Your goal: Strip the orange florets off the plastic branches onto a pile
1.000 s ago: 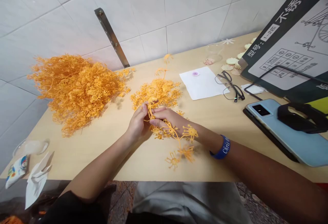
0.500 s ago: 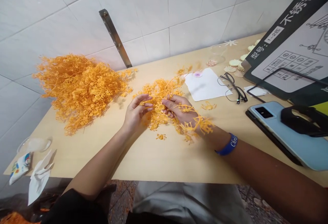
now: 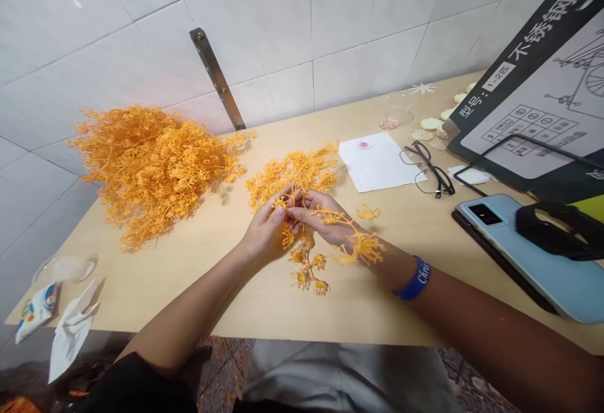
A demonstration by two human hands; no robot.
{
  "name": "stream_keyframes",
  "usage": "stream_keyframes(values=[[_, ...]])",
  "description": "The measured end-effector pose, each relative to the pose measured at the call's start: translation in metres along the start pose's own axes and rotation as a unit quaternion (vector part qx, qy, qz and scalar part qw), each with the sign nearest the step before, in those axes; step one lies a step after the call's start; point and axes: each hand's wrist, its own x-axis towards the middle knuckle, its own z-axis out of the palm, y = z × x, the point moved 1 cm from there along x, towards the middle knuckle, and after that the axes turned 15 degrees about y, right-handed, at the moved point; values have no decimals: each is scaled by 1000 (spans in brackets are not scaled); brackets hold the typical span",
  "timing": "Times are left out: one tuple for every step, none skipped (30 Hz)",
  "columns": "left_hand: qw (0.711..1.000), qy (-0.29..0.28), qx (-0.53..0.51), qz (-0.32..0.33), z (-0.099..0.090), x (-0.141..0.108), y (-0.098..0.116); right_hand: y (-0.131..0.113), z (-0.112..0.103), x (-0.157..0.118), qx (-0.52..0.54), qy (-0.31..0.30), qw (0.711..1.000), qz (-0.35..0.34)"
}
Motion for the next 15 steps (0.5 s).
stream_keyframes(values=[[1000, -3, -1, 4, 1, -1, 1, 2, 1, -1, -6, -5, 1000, 0], [1000, 1, 2, 6, 2, -1, 1, 5, 3, -1, -8, -10, 1000, 5], [1000, 6, 7, 6, 1, -1, 2, 8, 4, -1, -9, -14, 1000, 14], [1000, 13, 13, 6, 1, 0, 2, 13, 6, -1, -9, -17, 1000, 23], [1000, 16, 15, 3, 0, 0, 1, 17, 7, -1, -6, -19, 999, 32], [1000, 18, 15, -1, 0, 0, 1, 21, 7, 0, -4, -19, 999, 39], [1000, 18, 14, -7, 0, 0, 0, 24, 7, 0, -1, -17, 999, 43], [1000, 18, 12, -12, 0, 0, -1, 26, 7, 0, 1, -15, 999, 44], [1000, 20, 11, -16, 0, 0, -2, 27, 7, 0, 1, -13, 999, 40], [999, 27, 9, -18, 0, 0, -2, 26, 7, -1, -1, -11, 999, 36], [999, 35, 8, -16, 0, -1, -3, 25, 7, -1, -5, -9, 999, 35], [999, 43, 7, -11, 0, -1, -3, 22, 7, -1, -11, -4, 999, 35], [999, 52, 9, -5, 0, -1, -3, 19, 7, -1, -17, 3, 999, 37], [998, 59, 12, 1, -1, -1, -4, 16, 8, -1, -25, 12, 999, 38], [998, 65, 16, 8, -2, -1, -5, 12, 8, -1, -35, 21, 999, 36]])
